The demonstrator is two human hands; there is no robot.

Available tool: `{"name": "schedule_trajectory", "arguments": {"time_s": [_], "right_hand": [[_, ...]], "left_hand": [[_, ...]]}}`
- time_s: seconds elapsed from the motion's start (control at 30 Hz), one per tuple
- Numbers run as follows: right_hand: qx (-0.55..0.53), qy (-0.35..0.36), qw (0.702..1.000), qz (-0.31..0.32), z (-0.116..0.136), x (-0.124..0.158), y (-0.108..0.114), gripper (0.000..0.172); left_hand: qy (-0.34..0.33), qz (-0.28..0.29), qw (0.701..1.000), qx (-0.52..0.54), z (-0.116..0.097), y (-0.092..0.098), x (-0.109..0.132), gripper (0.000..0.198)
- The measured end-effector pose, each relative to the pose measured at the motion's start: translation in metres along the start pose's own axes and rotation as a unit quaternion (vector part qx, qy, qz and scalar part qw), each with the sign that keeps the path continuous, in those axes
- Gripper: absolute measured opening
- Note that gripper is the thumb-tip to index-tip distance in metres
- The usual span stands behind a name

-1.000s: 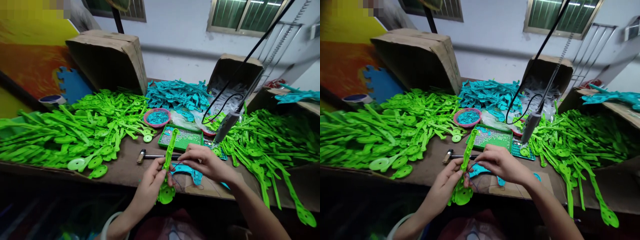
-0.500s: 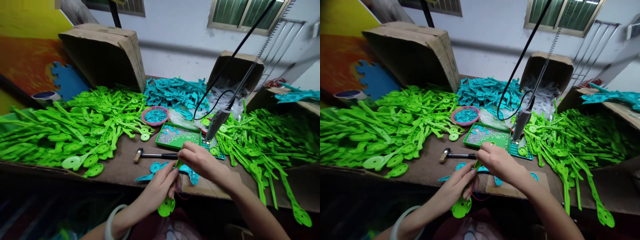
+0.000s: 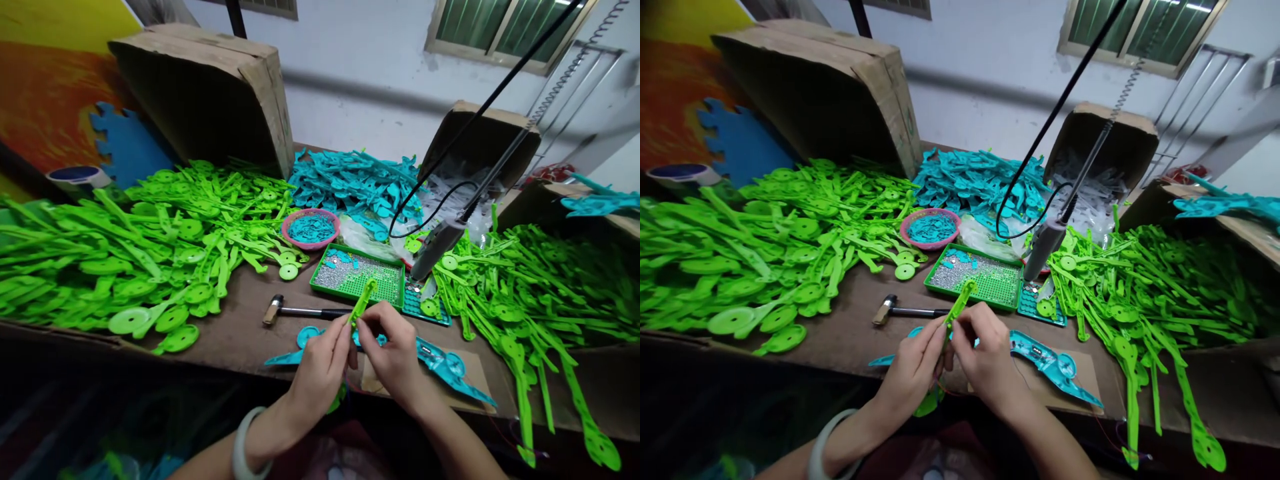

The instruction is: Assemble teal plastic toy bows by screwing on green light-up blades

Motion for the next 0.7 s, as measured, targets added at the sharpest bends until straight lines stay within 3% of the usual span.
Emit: {"name": "schedule_trajectory", "arguments": {"time_s": [0.13,0.23,0.37,0.5,0.7], "right_hand": [[-0.029,0.021,0.997,0.074,-0.005,-0.006,0.006,0.005],[-0.029,0.047,0.992,0.116,-0.006,-0.007,0.009,0.013],[-0.017,0.031,0.997,0.065,-0.004,-0.001,0.005,0.013],[0.056,-0.02,0.998,0.008,0.001,0.008,-0.003,0.01],[0.077,-0.107,0.991,0.007,0.001,0.009,-0.01,0.011]], "left_hand": [[-0.089,-0.051,0.99,-0.101,0.011,0.001,-0.003,0.033],[-0.134,-0.078,0.978,-0.142,0.019,0.003,-0.003,0.033],[-0.177,-0.096,0.961,-0.19,0.02,0.003,0.002,0.033],[-0.268,-0.124,0.909,-0.295,0.02,-0.004,0.011,0.031],[-0.298,-0.138,0.868,-0.373,0.026,-0.011,0.02,0.029]]}}
Point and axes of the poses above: each hand's wrist, its own x-axis away from the middle knuckle, its own y-axis out of the back of the hand, z = x × y, the point moved 1 cm from there along -x, towards the middle knuckle, and after that the axes turned 1 degree about y, right-handed, at the moved point
